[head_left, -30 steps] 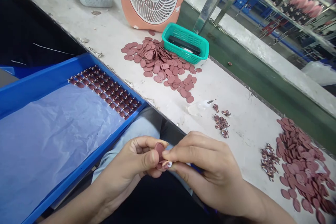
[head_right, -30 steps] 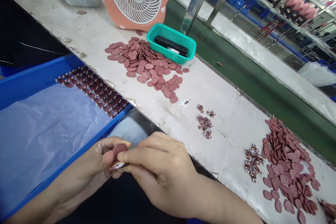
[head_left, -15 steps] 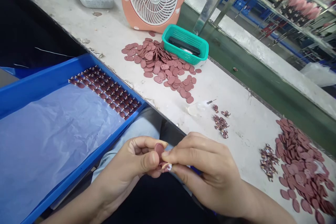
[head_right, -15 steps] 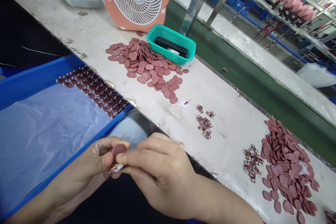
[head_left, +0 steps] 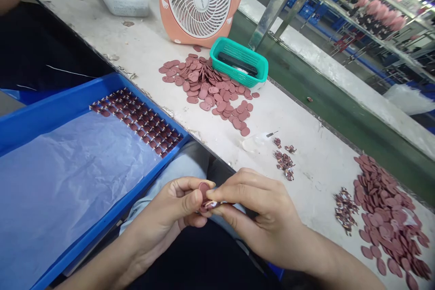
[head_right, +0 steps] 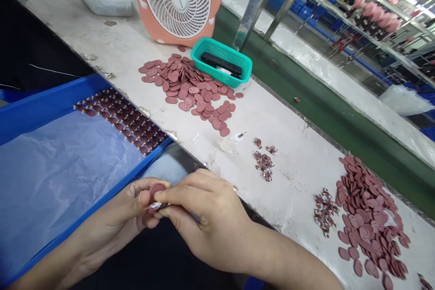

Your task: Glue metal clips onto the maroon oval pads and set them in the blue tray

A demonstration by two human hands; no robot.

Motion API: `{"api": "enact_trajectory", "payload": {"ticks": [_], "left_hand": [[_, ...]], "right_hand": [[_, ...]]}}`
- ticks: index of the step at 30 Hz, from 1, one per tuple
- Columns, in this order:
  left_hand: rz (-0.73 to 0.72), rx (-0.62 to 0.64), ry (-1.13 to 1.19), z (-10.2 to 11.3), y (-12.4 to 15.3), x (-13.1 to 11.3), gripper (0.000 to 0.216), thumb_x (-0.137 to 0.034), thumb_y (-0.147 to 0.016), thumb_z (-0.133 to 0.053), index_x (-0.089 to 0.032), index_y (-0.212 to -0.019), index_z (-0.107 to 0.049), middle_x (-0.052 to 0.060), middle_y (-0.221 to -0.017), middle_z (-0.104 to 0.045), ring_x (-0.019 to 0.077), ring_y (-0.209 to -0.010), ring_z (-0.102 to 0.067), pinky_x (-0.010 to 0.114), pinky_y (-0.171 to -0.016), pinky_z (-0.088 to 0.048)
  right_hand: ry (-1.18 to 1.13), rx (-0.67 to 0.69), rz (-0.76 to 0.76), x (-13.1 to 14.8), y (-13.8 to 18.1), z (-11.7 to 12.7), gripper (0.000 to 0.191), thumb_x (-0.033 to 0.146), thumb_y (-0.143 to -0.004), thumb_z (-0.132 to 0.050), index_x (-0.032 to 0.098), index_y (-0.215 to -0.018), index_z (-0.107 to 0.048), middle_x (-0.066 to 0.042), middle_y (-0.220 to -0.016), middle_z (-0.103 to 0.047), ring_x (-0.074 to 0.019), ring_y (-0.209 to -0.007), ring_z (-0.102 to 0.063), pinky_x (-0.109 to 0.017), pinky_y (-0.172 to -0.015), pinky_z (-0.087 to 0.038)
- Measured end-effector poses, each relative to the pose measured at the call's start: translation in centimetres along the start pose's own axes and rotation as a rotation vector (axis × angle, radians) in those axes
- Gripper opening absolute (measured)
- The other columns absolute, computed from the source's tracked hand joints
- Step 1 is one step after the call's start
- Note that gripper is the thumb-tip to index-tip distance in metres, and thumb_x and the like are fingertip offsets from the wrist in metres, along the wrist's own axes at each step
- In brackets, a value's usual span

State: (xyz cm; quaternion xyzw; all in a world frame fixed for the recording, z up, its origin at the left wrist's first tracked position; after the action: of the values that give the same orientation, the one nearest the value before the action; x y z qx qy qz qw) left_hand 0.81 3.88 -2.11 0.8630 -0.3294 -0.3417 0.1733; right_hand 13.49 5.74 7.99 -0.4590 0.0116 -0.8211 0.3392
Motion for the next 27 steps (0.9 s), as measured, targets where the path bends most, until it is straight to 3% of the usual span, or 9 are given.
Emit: {"api": "enact_trajectory", "payload": {"ticks": [3,8,13,17,24,27], "left_hand": [[0.004,0.020,0.015,0.5,-0.3,0.0,0.032,-0.040,-0.060,-0.093,-0.016,-0.076,-0.080,-0.001,-0.063,-0.068,0.0078,-0.056,-0.061,0.013,-0.050,-0.053],[0.043,0.005,0.119,1.7,-0.7,0.3,0.029,-0.036,-0.063,-0.092,-0.017,-0.081,-0.081,0.000,-0.067,-0.069,0.0087,-0.058,-0.064,0.013,-0.048,-0.054],[0.072,-0.006,0.187,2.6,-1.1,0.6,0.027,-0.034,-0.061,-0.093,-0.018,-0.079,-0.081,0.000,-0.070,-0.071,0.0084,-0.057,-0.066,0.012,-0.044,-0.054],[0.071,0.041,0.184,2.8,-1.2,0.6,0.023,-0.035,-0.067,-0.090,-0.017,-0.077,-0.080,0.002,-0.075,-0.072,0.0077,-0.058,-0.064,0.011,-0.046,-0.053],[0.059,0.078,0.134,2.4,-1.3,-0.1,0.037,-0.045,-0.062,-0.090,-0.016,-0.083,-0.078,0.002,-0.074,-0.070,0.0086,-0.058,-0.060,0.012,-0.045,-0.052],[0.059,0.060,0.114,2.5,-1.6,-0.6,0.051,-0.052,-0.062,-0.088,-0.015,-0.095,-0.077,0.005,-0.083,-0.072,0.0107,-0.063,-0.063,0.013,-0.045,-0.053]], "right_hand": [[0.015,0.019,-0.015,0.0,-0.2,-0.3,0.023,0.009,-0.089,-0.068,0.017,-0.110,-0.068,-0.004,-0.091,-0.074,-0.0140,-0.080,-0.068,-0.027,-0.076,-0.056],[0.028,-0.065,-0.070,-0.6,-0.2,-0.1,0.052,0.028,-0.087,-0.075,0.016,-0.134,-0.057,-0.009,-0.109,-0.067,-0.0173,-0.095,-0.063,-0.028,-0.075,-0.055],[-0.092,-0.095,-0.154,-1.7,-0.2,-0.8,0.026,0.022,-0.091,-0.070,0.019,-0.116,-0.069,-0.003,-0.091,-0.069,-0.0133,-0.082,-0.063,-0.024,-0.068,-0.051],[-0.115,-0.111,-0.181,-2.0,-0.4,-1.2,0.021,0.024,-0.090,-0.072,0.022,-0.111,-0.073,-0.001,-0.084,-0.070,-0.0125,-0.076,-0.062,-0.027,-0.074,-0.052],[-0.173,-0.110,-0.192,-2.3,-1.0,-1.8,0.019,0.021,-0.089,-0.072,0.022,-0.108,-0.075,-0.001,-0.079,-0.071,-0.0122,-0.072,-0.064,-0.025,-0.068,-0.053],[-0.135,-0.160,-0.171,-2.6,-1.2,-2.2,0.018,0.020,-0.088,-0.072,0.022,-0.105,-0.075,-0.001,-0.077,-0.069,-0.0125,-0.070,-0.063,-0.026,-0.066,-0.053]]}}
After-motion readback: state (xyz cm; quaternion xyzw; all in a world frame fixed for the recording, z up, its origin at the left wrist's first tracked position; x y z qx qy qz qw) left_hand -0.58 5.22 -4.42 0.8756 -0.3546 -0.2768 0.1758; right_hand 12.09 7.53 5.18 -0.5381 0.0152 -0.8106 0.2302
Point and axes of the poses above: each hand's wrist, its own y-axis away from the middle knuckle, its own z-axis out of the back of the hand, x = y × z, the point moved 6 cm from there along -y, towards the middle knuckle
